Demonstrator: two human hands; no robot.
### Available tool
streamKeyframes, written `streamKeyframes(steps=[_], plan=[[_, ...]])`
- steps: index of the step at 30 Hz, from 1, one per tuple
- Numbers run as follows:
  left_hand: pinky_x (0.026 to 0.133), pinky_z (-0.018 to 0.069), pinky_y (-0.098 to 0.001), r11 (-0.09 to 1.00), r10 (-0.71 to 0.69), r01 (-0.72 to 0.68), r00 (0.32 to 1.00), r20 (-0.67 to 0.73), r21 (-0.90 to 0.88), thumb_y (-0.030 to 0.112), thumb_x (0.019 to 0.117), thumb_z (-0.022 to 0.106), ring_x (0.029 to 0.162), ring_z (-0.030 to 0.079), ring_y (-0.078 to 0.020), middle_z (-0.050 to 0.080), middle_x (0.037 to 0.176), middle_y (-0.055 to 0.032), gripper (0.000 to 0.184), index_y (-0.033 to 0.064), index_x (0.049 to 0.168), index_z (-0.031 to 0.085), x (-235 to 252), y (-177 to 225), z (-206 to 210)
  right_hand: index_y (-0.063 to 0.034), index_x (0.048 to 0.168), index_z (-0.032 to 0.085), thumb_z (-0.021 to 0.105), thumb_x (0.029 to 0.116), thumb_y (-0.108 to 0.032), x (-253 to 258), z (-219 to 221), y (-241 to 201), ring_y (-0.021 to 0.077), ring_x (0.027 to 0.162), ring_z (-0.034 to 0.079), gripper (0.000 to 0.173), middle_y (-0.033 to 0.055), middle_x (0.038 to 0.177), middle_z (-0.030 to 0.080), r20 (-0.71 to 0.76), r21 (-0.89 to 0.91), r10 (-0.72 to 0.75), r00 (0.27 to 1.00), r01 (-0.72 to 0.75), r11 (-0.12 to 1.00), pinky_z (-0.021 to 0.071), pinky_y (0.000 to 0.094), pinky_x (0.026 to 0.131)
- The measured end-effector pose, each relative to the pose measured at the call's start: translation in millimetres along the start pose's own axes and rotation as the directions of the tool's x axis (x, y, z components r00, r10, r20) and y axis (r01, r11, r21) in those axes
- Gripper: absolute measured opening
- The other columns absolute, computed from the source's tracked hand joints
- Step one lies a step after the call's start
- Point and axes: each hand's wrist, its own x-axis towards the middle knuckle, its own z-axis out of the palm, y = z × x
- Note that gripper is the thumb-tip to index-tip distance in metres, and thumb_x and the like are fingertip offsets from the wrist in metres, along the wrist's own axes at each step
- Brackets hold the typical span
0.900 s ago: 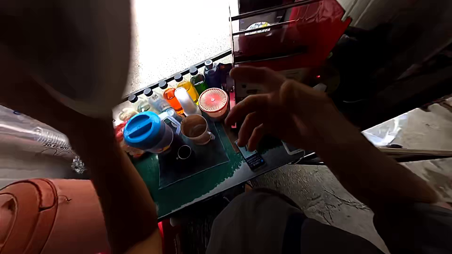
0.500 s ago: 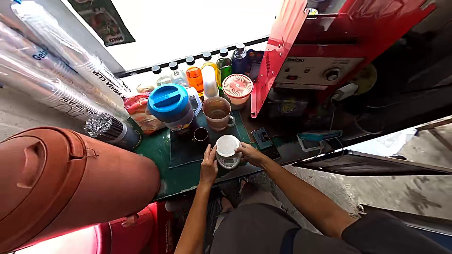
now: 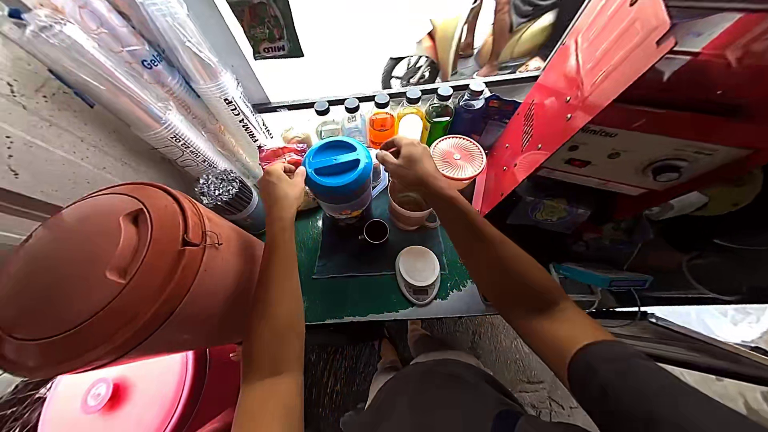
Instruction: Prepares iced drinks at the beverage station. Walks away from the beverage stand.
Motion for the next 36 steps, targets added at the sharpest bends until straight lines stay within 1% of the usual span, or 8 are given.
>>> streamKeyframes(steps=[4, 7, 11, 16, 20, 24, 29, 36], plan=[[0.101, 0.0476, -0.0622, 0.993, -0.113, 0.104, 0.977, 0.183, 0.060, 0.041, 0.0978, 0.067, 0.110, 0.067, -0.0406, 0.070, 0.113, -0.0258, 0.046, -0.0024, 0.112, 0.072, 32, 12, -3, 0.0020, 0.106, 0.071, 0.064, 0.0990, -0.041, 71, 12, -18, 0.0305, 0.086, 0.073, 0.044, 0.0196, 0.099, 0.071, 0.145, -0.111, 0.191, 0.971, -0.176, 0.978, 0.0585, 0.0541, 0.083], [0.096, 0.0548, -0.0503, 0.967, -0.247, 0.254, 0.931, 0.267, 0.009, 0.046, 0.0968, 0.068, 0.100, 0.071, -0.0311, 0.069, 0.112, -0.0241, 0.058, -0.0080, 0.117, 0.066, 47, 11, -2, 0.0035, 0.111, 0.065, 0.071, 0.0954, -0.041, 85, 16, -14, 0.0255, 0.083, 0.074, 0.047, 0.0183, 0.101, 0.071, 0.194, 0.027, 0.324, 0.926, -0.335, 0.942, 0.0620, 0.0450, 0.077], [0.088, 0.0576, -0.0401, 0.918, -0.312, 0.361, 0.913, 0.264, -0.164, 0.040, 0.0872, 0.082, 0.091, 0.070, -0.0221, 0.068, 0.111, -0.0203, 0.069, -0.0091, 0.129, 0.057, 56, 4, 1, 0.0027, 0.117, 0.062, 0.073, 0.0942, -0.034, 86, 10, -17, 0.0219, 0.078, 0.072, 0.045, 0.0163, 0.100, 0.070, 0.236, 0.171, 0.370, 0.899, -0.413, 0.895, 0.0611, 0.0396, 0.073], [0.084, 0.0570, -0.0376, 0.897, -0.306, 0.366, 0.919, 0.250, -0.246, 0.039, 0.0838, 0.085, 0.082, 0.067, -0.0179, 0.069, 0.104, -0.0164, 0.063, -0.0055, 0.123, 0.063, 54, -3, 6, -0.0008, 0.119, 0.061, 0.077, 0.0907, -0.024, 84, 12, -20, 0.0196, 0.079, 0.070, 0.040, 0.0127, 0.099, 0.070, 0.233, 0.258, 0.391, 0.890, -0.444, 0.858, 0.0594, 0.0373, 0.070], [0.077, 0.0556, -0.0339, 0.891, -0.301, 0.370, 0.915, 0.268, -0.263, 0.038, 0.0861, 0.083, 0.076, 0.063, -0.0143, 0.067, 0.098, -0.0127, 0.060, -0.0048, 0.123, 0.062, 53, -3, 4, 0.0004, 0.125, 0.060, 0.077, 0.0899, -0.020, 81, 10, -24, 0.0214, 0.092, 0.071, 0.044, 0.0143, 0.111, 0.070, 0.233, 0.308, 0.379, 0.896, -0.438, 0.845, 0.0589, 0.0398, 0.079], [0.083, 0.0570, -0.0377, 0.903, -0.304, 0.365, 0.916, 0.261, -0.226, 0.039, 0.0862, 0.083, 0.081, 0.067, -0.0180, 0.068, 0.101, -0.0154, 0.061, -0.0051, 0.123, 0.063, 52, 0, 4, 0.0015, 0.127, 0.059, 0.081, 0.0861, -0.020, 78, 11, -29, 0.0274, 0.102, 0.069, 0.051, 0.0178, 0.119, 0.066, 0.194, 0.278, 0.395, 0.898, -0.436, 0.856, 0.0586, 0.0457, 0.083], [0.090, 0.0575, -0.0426, 0.917, -0.300, 0.352, 0.919, 0.256, -0.190, 0.039, 0.0879, 0.081, 0.092, 0.071, -0.0240, 0.069, 0.110, -0.0199, 0.064, -0.0086, 0.125, 0.060, 50, 5, 0, 0.0020, 0.115, 0.065, 0.083, 0.0826, -0.022, 85, 19, -30, 0.0296, 0.097, 0.069, 0.045, 0.0192, 0.112, 0.068, 0.137, 0.109, 0.409, 0.902, -0.424, 0.899, 0.0580, 0.0504, 0.082], [0.088, 0.0565, -0.0454, 0.891, -0.337, 0.387, 0.914, 0.227, -0.238, 0.043, 0.0829, 0.085, 0.092, 0.068, -0.0262, 0.068, 0.109, -0.0206, 0.068, -0.0076, 0.123, 0.061, 55, -2, 9, 0.0012, 0.118, 0.065, 0.079, 0.0870, -0.030, 89, 22, -37, 0.0322, 0.103, 0.067, 0.046, 0.0202, 0.116, 0.066, 0.119, 0.072, 0.438, 0.891, -0.448, 0.891, 0.0560, 0.0534, 0.086]])
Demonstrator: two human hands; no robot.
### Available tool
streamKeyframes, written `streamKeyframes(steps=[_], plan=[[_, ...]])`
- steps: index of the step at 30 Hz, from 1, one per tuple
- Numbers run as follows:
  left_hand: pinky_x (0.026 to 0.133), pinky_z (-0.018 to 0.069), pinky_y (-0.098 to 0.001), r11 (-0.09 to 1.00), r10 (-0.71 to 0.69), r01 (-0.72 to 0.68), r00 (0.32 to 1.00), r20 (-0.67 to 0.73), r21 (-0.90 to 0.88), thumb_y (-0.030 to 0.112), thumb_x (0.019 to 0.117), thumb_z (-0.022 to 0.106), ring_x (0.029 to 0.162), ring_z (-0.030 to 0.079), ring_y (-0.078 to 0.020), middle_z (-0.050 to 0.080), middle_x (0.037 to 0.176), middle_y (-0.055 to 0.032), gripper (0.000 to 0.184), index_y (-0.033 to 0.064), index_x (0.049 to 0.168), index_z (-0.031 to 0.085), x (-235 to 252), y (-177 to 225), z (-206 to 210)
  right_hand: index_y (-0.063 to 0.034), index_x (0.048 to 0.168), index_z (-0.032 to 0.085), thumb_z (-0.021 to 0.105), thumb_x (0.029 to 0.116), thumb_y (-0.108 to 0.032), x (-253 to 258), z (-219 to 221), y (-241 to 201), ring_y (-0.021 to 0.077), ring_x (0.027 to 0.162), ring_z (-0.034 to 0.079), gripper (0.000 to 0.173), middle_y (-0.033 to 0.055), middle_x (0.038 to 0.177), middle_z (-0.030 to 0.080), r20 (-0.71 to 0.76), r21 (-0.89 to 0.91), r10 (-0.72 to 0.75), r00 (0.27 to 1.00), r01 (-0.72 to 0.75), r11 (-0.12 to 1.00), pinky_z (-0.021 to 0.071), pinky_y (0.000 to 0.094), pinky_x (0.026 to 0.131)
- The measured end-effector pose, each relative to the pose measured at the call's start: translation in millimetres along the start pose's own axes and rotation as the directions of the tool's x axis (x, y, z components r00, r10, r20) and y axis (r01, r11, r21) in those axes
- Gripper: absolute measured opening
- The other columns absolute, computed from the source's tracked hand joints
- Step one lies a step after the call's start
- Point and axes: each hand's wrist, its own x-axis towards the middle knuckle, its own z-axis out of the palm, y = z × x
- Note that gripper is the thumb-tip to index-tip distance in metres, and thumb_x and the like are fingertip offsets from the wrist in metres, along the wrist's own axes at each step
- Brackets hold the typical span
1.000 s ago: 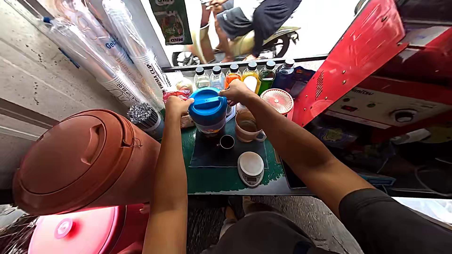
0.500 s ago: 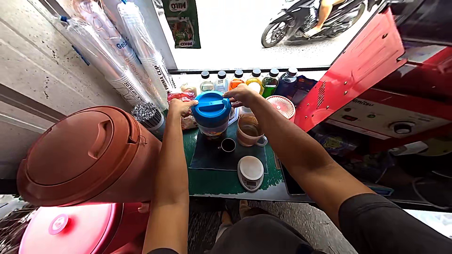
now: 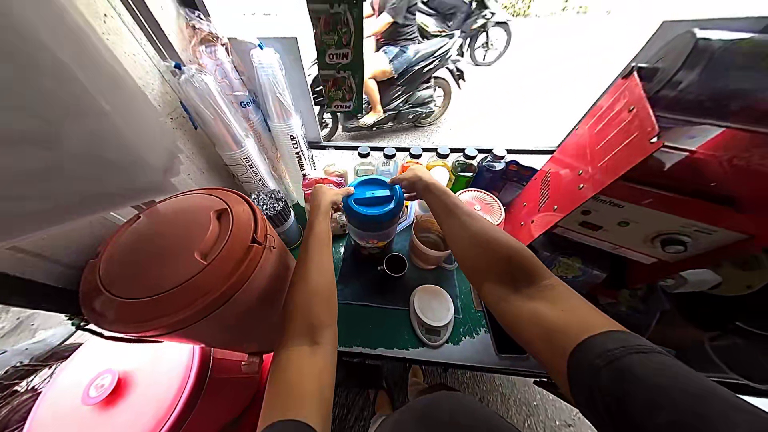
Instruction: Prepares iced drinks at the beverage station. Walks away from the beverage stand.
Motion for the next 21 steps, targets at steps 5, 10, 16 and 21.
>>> streamKeyframes(steps=[5, 10, 16, 21], plan=[[0.096, 0.0538, -0.0513, 0.995, 0.023, -0.022, 1.000, 0.004, -0.099, 0.043, 0.0798, 0.087, 0.103, 0.068, -0.0330, 0.068, 0.114, -0.0243, 0.070, -0.0065, 0.122, 0.064, 14, -16, 6, -0.0007, 0.119, 0.066, 0.076, 0.0906, -0.041, 14, 1, 8, 0.0296, 0.103, 0.069, 0.050, 0.0178, 0.115, 0.069, 0.018, 0.023, -0.016, 1.000, 0.016, 1.000, 0.0566, 0.0509, 0.087], [0.090, 0.0535, -0.0458, 0.983, 0.013, 0.001, 0.997, 0.071, -0.185, 0.045, 0.0871, 0.080, 0.095, 0.065, -0.0268, 0.066, 0.112, -0.0212, 0.067, -0.0073, 0.125, 0.061, 0, -9, 0, -0.0026, 0.122, 0.062, 0.072, 0.0951, -0.043, 16, 0, 14, 0.0219, 0.092, 0.065, 0.050, 0.0131, 0.109, 0.067, 0.060, 0.150, -0.045, 0.997, 0.035, 0.988, 0.0544, 0.0422, 0.080], [0.092, 0.0530, -0.0547, 0.908, 0.390, -0.403, 0.913, -0.121, -0.116, 0.052, 0.0902, 0.075, 0.096, 0.069, -0.0325, 0.071, 0.101, -0.0201, 0.057, -0.0028, 0.109, 0.071, -78, 37, -60, -0.0069, 0.124, 0.061, 0.054, 0.1035, -0.053, -48, -43, -26, 0.0174, 0.082, 0.068, 0.051, 0.0078, 0.099, 0.069, 0.063, 0.208, -0.315, 0.947, 0.296, 0.932, 0.0589, 0.0383, 0.072], [0.091, 0.0557, -0.0422, 0.709, 0.656, -0.663, 0.495, -0.570, 0.241, 0.047, 0.0912, 0.073, 0.098, 0.069, -0.0207, 0.071, 0.104, -0.0131, 0.056, -0.0013, 0.117, 0.065, -198, 11, -151, -0.0066, 0.125, 0.053, 0.019, 0.1120, -0.050, -157, -17, -101, 0.0175, 0.095, 0.072, 0.057, 0.0043, 0.103, 0.069, 0.047, 0.505, -0.683, 0.729, 0.573, 0.645, 0.0613, 0.0394, 0.086]])
